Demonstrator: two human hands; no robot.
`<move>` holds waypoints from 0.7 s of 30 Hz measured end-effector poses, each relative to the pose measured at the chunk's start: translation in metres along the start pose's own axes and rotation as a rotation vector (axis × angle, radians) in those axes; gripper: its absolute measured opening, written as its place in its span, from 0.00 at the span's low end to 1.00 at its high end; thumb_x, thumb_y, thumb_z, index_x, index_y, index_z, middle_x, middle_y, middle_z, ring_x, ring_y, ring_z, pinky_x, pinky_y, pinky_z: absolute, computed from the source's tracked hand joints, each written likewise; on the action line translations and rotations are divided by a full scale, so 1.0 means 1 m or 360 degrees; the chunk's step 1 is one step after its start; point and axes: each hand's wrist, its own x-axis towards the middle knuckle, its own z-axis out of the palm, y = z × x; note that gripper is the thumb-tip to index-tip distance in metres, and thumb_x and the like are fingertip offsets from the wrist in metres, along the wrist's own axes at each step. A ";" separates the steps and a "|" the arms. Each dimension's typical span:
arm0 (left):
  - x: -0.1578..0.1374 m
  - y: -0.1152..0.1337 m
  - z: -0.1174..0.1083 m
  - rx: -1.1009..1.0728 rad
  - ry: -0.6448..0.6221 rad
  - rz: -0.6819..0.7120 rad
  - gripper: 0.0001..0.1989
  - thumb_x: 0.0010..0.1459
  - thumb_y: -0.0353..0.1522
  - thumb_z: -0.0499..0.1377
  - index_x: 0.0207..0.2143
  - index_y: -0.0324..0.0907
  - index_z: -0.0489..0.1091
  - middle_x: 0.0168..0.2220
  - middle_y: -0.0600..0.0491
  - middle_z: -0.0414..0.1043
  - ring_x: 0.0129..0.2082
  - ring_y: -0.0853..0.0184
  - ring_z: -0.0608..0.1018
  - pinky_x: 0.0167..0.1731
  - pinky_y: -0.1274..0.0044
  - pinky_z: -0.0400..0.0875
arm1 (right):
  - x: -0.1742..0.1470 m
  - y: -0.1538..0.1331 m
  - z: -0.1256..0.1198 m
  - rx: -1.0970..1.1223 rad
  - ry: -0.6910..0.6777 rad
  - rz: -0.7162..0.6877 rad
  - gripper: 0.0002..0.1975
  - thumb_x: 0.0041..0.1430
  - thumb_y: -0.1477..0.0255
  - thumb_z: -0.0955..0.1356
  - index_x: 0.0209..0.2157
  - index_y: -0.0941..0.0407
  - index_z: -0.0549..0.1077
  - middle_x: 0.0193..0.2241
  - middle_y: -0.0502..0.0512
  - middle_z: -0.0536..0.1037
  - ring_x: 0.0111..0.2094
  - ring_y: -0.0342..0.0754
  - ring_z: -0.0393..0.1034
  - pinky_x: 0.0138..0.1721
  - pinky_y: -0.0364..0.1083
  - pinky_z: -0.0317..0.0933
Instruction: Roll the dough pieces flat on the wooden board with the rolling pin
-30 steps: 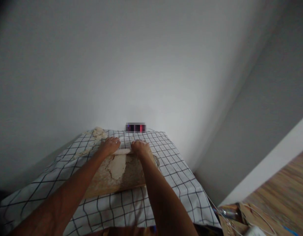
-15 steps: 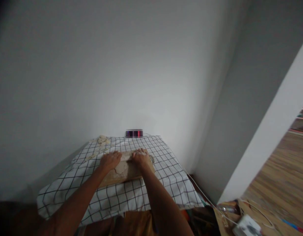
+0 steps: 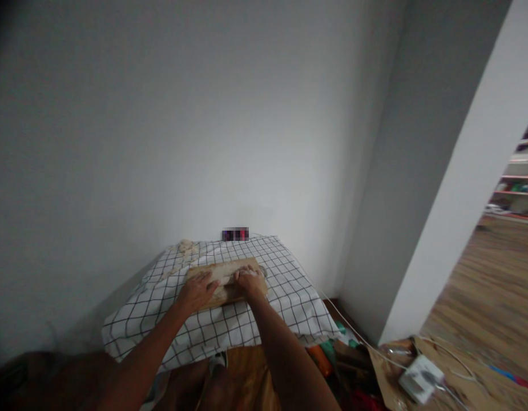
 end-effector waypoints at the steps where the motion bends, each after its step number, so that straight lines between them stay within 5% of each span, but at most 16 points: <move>1: -0.003 0.001 -0.002 -0.0011 0.0006 -0.0003 0.23 0.77 0.43 0.59 0.64 0.43 0.82 0.69 0.39 0.80 0.71 0.47 0.79 0.75 0.56 0.71 | -0.003 -0.001 -0.001 0.0006 -0.0016 -0.0003 0.22 0.83 0.71 0.60 0.66 0.55 0.79 0.69 0.67 0.79 0.76 0.63 0.67 0.69 0.64 0.67; 13: -0.047 0.028 -0.049 0.0064 -0.0224 -0.0010 0.23 0.76 0.38 0.54 0.65 0.42 0.79 0.66 0.38 0.82 0.72 0.44 0.77 0.70 0.54 0.74 | -0.041 -0.011 -0.004 0.0104 0.0075 -0.0023 0.22 0.83 0.70 0.61 0.67 0.53 0.80 0.72 0.67 0.76 0.75 0.65 0.68 0.69 0.69 0.65; 21: -0.044 0.015 -0.023 0.0061 -0.0083 0.0105 0.26 0.77 0.39 0.53 0.71 0.47 0.75 0.75 0.41 0.73 0.79 0.46 0.69 0.77 0.49 0.66 | -0.023 -0.015 -0.011 0.0132 0.0082 0.0099 0.18 0.82 0.69 0.63 0.61 0.53 0.82 0.70 0.65 0.79 0.73 0.62 0.70 0.69 0.62 0.65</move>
